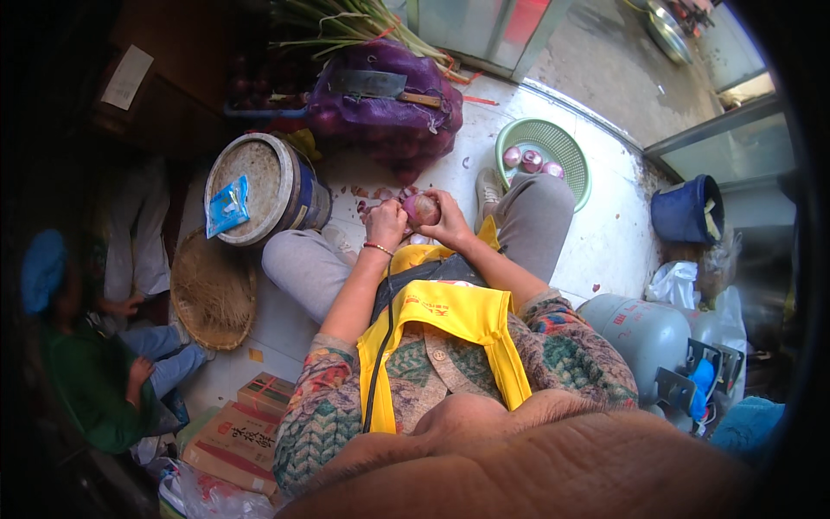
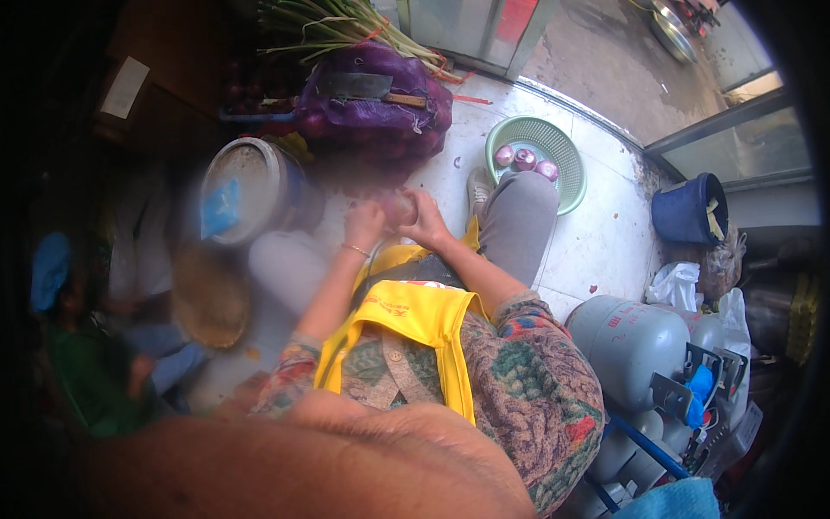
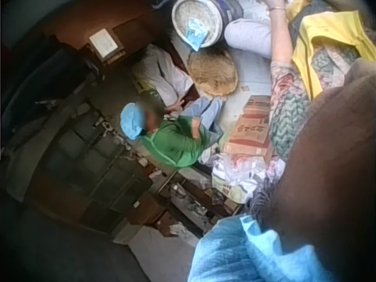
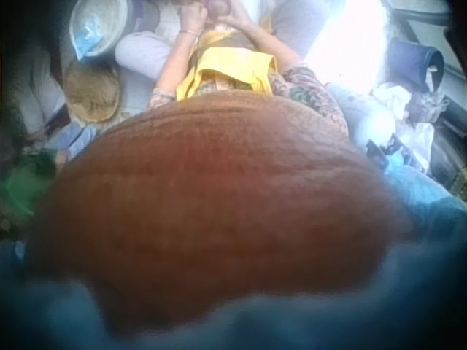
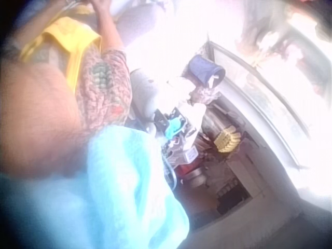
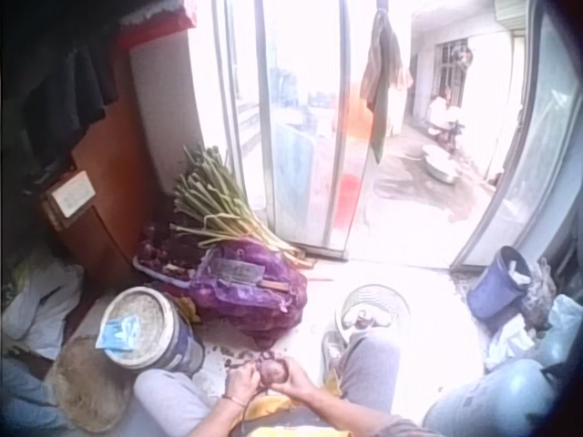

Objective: The person sits on the floor and peels red onions one by one using a knife. They trim the ends, remove the outer skin, and place the peeled onions into a green basket.

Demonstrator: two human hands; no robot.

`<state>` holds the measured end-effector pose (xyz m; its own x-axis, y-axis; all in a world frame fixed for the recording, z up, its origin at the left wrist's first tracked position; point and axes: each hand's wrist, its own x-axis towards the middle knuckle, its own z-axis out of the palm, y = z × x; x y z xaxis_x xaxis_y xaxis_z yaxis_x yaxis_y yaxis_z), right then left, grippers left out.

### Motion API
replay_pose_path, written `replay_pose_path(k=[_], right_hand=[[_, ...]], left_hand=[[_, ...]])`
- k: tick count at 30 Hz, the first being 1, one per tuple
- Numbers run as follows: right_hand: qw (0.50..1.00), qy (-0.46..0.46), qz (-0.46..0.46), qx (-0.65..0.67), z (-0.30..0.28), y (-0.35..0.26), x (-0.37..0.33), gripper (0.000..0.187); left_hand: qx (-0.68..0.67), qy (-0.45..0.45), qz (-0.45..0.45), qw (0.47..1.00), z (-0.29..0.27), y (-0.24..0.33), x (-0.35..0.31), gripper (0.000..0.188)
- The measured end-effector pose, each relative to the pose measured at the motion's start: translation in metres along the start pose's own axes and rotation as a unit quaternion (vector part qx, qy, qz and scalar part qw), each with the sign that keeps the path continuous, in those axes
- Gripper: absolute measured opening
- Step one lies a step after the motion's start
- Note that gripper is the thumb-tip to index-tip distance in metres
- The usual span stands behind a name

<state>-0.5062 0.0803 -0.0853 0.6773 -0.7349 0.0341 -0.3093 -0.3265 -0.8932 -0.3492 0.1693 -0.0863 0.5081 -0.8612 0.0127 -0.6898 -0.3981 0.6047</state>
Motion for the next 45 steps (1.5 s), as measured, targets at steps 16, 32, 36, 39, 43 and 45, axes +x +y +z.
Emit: replay_pose_path(k=[16,32,36,39,43,45], right_hand=[[0.819,-0.045,0.165,0.548,-0.02,-0.005,0.017,0.077],[0.946,-0.059,0.111,0.298,-0.014,0.014,0.009,0.083],[0.955,-0.04,0.11,0.274,-0.013,0.016,0.009,0.082],[0.958,-0.052,0.105,0.26,-0.012,0.009,0.012,0.082],[0.959,-0.061,0.099,0.259,-0.012,0.014,0.008,0.082],[0.962,-0.066,0.089,0.251,-0.01,0.011,0.008,0.081]], left_hand=[[0.014,-0.07,-0.048,0.996,0.032,-0.072,-0.016,0.042],[-0.398,-0.001,-0.107,0.911,0.003,-0.004,0.025,0.02],[-0.406,-0.011,-0.118,0.906,0.001,-0.002,0.017,0.023],[-0.492,-0.014,-0.158,0.856,0.002,-0.009,0.017,0.024],[-0.452,0.001,-0.115,0.885,0.006,-0.001,0.012,0.018],[-0.46,-0.001,-0.107,0.881,0.007,-0.011,0.013,0.016]])
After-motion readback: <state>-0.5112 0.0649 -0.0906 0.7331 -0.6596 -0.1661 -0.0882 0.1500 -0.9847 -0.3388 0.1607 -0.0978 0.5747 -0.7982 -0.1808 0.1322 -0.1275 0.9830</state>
